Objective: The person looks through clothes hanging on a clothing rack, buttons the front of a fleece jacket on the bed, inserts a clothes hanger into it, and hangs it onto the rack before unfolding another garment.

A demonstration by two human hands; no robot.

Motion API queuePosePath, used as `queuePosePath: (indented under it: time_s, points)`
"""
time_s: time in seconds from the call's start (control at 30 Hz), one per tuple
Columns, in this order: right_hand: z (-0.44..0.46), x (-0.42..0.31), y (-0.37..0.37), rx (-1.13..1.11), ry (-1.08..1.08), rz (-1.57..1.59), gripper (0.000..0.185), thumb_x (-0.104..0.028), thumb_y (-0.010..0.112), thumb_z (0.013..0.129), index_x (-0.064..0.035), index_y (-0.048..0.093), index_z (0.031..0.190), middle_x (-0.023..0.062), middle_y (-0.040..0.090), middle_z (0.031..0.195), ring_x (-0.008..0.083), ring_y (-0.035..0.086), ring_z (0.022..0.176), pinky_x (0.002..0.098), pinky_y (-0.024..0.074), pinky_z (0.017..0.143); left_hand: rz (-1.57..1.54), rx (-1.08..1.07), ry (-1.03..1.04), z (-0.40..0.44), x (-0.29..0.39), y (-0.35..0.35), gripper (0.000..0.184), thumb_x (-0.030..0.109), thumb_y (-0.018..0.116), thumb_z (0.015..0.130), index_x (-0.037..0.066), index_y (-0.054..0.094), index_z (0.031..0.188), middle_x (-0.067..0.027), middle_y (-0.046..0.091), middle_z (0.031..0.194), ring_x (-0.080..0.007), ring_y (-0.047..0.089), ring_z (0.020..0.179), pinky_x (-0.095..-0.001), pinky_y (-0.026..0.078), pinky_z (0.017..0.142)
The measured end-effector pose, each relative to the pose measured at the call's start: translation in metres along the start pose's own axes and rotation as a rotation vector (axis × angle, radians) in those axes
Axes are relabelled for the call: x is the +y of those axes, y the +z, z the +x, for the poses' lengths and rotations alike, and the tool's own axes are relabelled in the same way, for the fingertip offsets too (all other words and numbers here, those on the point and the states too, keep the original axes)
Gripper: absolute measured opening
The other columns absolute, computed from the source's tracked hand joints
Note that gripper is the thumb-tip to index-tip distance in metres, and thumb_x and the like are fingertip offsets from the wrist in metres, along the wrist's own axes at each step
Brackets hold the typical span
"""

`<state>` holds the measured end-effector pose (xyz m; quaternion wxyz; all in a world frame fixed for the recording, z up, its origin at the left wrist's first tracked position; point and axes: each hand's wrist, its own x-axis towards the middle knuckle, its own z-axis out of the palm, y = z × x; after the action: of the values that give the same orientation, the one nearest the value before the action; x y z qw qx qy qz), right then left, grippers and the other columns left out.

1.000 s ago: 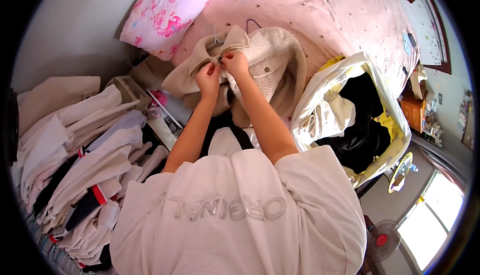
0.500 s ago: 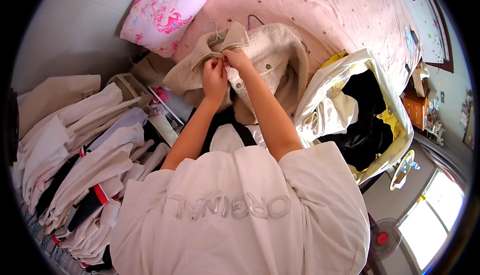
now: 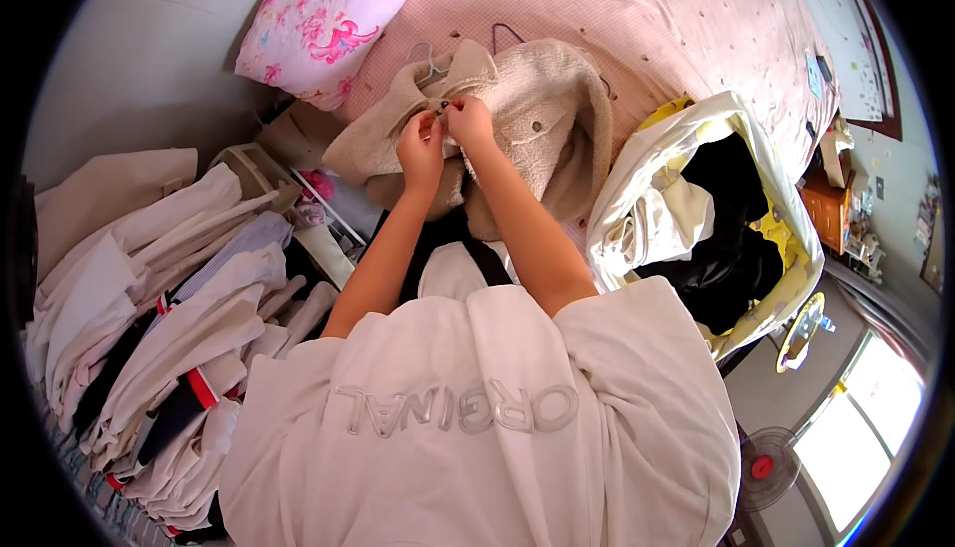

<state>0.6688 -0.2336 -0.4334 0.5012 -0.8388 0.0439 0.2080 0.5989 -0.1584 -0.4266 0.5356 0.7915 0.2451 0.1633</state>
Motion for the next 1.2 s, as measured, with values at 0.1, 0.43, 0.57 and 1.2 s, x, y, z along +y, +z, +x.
queuePosePath:
  time_s: [0.1, 0.43, 0.57, 1.2]
  points:
    - [-0.006, 0.002, 0.008, 0.162, -0.04, -0.029, 0.027, -0.016, 0.058, 0.073, 0.0046, 0.06, 0.091, 0.0158, 0.062, 0.076, 0.0214, 0.06, 0.068, 0.0317, 0.0464, 0.061, -0.066, -0.019, -0.075, 0.003, 0.0, 0.002, 0.017, 0.009, 0.059, 0.079, -0.004, 0.057, 0.089, -0.0096, 0.061, 0.078, -0.0157, 0.059, 0.068, -0.0264, 0.047, 0.063]
    - [0.0, 0.007, -0.008, -0.09, -0.064, -0.132, 0.026, -0.016, 0.057, 0.073, 0.0034, 0.062, 0.089, 0.0158, 0.062, 0.074, 0.0231, 0.06, 0.068, 0.0323, 0.0464, 0.063, -0.395, -0.21, -0.577, 0.014, -0.017, -0.002, 0.015, 0.01, 0.062, 0.078, -0.004, 0.06, 0.082, -0.0065, 0.061, 0.072, -0.0109, 0.057, 0.06, -0.0204, 0.046, 0.052]
    - [0.003, 0.005, -0.012, -0.141, -0.095, -0.138, 0.025, -0.019, 0.056, 0.071, -0.0002, 0.063, 0.085, 0.0171, 0.062, 0.075, 0.0273, 0.06, 0.07, 0.0346, 0.0468, 0.066, -0.417, -0.201, -0.677, 0.018, 0.0, -0.006, 0.015, 0.012, 0.061, 0.078, -0.002, 0.059, 0.078, -0.0054, 0.06, 0.069, -0.01, 0.055, 0.055, -0.0197, 0.044, 0.05]
    - [-0.01, -0.019, -0.009, -0.085, -0.267, -0.462, 0.015, -0.015, 0.057, 0.065, -0.0055, 0.063, 0.075, 0.0161, 0.06, 0.076, 0.0323, 0.058, 0.075, 0.0393, 0.0466, 0.068, -0.415, -0.047, -0.544, 0.022, -0.023, 0.012, 0.013, 0.01, 0.059, 0.08, -0.002, 0.058, 0.076, -0.0031, 0.056, 0.064, -0.0086, 0.047, 0.051, -0.0208, 0.035, 0.045]
